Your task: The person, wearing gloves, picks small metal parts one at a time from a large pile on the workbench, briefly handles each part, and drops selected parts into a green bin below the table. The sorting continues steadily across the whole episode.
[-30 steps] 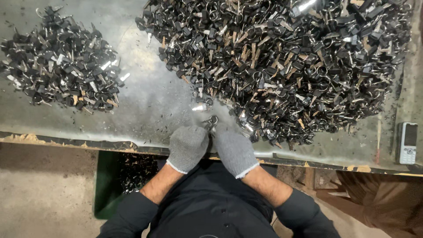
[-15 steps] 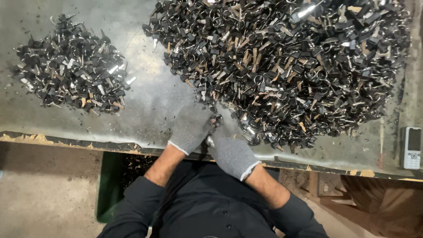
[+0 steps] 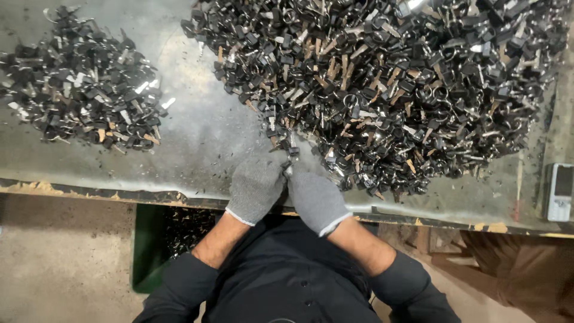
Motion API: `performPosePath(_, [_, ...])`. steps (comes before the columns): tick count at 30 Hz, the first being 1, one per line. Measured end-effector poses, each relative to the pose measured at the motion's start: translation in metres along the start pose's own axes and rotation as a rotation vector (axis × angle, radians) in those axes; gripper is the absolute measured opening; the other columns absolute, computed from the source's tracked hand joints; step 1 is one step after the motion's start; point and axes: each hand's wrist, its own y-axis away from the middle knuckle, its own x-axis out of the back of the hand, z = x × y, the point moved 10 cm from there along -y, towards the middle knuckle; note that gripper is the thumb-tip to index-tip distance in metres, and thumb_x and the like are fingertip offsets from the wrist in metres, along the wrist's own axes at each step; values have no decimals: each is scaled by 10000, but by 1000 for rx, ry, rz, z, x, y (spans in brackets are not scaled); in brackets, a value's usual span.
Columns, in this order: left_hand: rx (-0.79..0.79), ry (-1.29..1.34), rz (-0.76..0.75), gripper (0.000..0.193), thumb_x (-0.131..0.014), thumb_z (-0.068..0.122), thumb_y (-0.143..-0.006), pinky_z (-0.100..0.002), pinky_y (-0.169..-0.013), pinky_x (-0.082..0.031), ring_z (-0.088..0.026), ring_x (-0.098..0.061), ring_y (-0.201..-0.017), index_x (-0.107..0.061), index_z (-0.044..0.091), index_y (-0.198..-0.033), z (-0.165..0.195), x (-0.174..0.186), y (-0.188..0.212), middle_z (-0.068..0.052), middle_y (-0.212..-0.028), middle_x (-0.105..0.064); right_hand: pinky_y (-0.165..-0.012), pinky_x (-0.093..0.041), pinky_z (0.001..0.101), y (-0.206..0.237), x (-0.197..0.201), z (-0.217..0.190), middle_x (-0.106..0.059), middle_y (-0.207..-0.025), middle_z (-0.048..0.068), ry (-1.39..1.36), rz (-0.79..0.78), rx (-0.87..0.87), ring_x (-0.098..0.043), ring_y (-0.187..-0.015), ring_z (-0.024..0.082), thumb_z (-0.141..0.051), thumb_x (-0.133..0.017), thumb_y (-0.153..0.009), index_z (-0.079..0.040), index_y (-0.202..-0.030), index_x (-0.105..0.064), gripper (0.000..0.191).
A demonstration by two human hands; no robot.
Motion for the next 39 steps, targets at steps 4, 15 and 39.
performPosePath(4, [12,-7,105,184,-803,118,-848,-378,-629,-499,-218,-633,-663,-684,169,-979,0,54,-18,-44,-737,-643,-719,-597,499,-4,-9,25,-725,-1045,248,-454,-640,-291,-730,-850,403,-269,-564,-1015,-37,-1188,-559,290])
performPosePath(15, [123,125,-88,293,-774,80,-856,-441,-655,-497,-299,-664,-749,-663,73,-1128,-12,8,-22,-104,-807,-660,-765,-605,508,1,-7,23,-711,-1021,273,-346,-396,-387,-733,-852,426,-249,-661,-945,10,-1235,-543,407])
performPosePath(39, [52,169,-28,335,-655,-42,-799,-458,-764,-530,-329,-660,-851,-666,120,-1092,-2,14,2,-107,-864,-653,-495,-575,389,-7,9,1,-708,-815,160,101,-230,-156,-735,-666,284,-167,-593,-935,-44,-994,-620,139])
